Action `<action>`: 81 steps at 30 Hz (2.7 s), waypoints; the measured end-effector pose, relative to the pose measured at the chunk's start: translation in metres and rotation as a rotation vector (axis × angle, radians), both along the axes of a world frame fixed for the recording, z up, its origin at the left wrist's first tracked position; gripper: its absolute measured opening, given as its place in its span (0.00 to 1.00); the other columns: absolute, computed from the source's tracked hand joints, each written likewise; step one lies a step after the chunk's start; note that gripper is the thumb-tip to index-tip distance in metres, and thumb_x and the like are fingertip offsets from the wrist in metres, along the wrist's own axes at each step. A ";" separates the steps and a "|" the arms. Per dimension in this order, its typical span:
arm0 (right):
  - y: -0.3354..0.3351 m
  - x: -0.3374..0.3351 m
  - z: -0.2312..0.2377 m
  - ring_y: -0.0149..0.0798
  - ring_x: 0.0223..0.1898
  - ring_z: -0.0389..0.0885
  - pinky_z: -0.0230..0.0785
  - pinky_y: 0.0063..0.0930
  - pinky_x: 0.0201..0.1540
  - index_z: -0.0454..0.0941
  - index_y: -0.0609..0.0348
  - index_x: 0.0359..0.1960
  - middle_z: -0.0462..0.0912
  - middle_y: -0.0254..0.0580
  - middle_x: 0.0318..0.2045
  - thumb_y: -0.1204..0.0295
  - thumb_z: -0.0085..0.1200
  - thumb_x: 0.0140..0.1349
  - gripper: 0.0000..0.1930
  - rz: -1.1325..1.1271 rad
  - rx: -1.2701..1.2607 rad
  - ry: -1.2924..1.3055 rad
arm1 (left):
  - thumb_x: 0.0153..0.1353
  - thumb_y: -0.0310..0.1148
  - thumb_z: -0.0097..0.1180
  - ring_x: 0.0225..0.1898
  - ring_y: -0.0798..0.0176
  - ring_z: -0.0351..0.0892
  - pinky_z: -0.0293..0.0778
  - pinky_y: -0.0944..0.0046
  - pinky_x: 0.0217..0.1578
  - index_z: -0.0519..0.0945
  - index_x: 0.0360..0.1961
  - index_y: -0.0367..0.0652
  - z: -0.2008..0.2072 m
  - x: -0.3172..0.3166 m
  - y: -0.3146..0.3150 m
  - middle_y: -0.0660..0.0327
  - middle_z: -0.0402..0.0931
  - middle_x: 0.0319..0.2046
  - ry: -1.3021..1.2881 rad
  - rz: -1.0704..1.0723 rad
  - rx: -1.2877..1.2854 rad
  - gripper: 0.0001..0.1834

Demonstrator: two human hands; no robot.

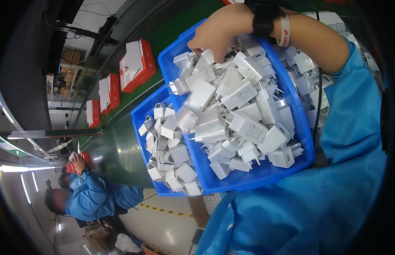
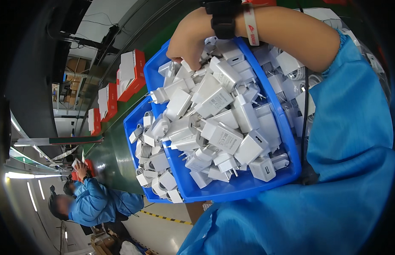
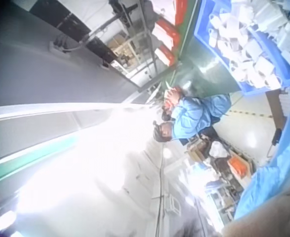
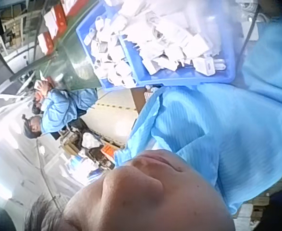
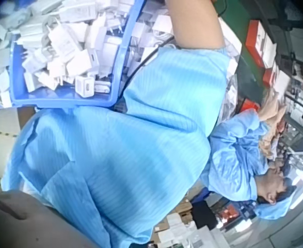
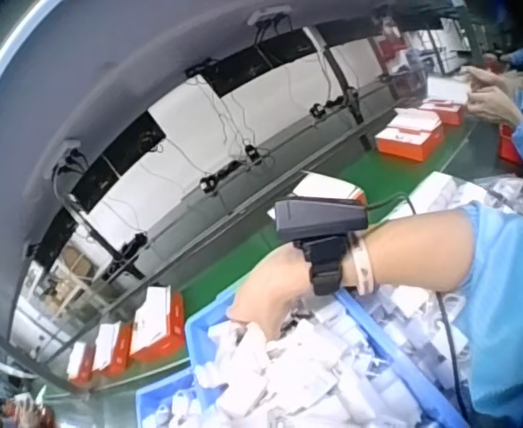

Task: Placing white power adapter units and coiled cables into red product boxes on a conveyor belt.

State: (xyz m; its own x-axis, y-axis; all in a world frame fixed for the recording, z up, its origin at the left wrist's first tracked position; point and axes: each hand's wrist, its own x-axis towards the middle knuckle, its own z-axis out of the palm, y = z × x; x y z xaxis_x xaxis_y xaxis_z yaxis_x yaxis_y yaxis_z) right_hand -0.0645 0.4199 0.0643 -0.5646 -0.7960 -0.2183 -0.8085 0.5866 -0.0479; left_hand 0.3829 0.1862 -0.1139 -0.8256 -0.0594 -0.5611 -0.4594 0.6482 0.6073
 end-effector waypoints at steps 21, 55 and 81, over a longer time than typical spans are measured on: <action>0.014 -0.016 0.012 0.44 0.41 0.81 0.72 0.33 0.42 0.77 0.63 0.48 0.83 0.49 0.39 0.58 0.64 0.53 0.25 0.113 -0.343 -0.293 | 0.67 0.38 0.51 0.32 0.56 0.75 0.70 0.59 0.37 0.75 0.38 0.35 0.001 0.000 -0.001 0.54 0.75 0.29 -0.002 0.030 0.007 0.14; 0.014 -0.014 0.007 0.45 0.39 0.80 0.70 0.35 0.41 0.77 0.65 0.48 0.83 0.50 0.38 0.58 0.65 0.52 0.27 0.167 -0.294 -0.342 | 0.66 0.38 0.53 0.26 0.59 0.74 0.70 0.61 0.30 0.74 0.33 0.37 0.023 -0.020 -0.011 0.57 0.74 0.25 0.038 0.044 -0.076 0.13; -0.009 -0.010 -0.015 0.29 0.37 0.75 0.70 0.25 0.38 0.76 0.62 0.49 0.81 0.39 0.37 0.61 0.68 0.57 0.24 0.011 -0.247 -0.384 | 0.57 0.36 0.58 0.35 0.49 0.81 0.74 0.53 0.38 0.73 0.44 0.38 0.045 0.056 -0.021 0.45 0.79 0.37 -0.201 0.313 -0.084 0.17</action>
State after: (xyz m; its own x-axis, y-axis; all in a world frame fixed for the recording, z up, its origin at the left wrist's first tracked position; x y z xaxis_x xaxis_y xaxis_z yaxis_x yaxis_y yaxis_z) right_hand -0.0746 0.4113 0.0495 -0.4706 -0.8562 -0.2131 -0.7110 0.5110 -0.4831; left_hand 0.4386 0.1651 -0.0692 -0.6342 -0.3445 -0.6922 -0.7477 0.5013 0.4355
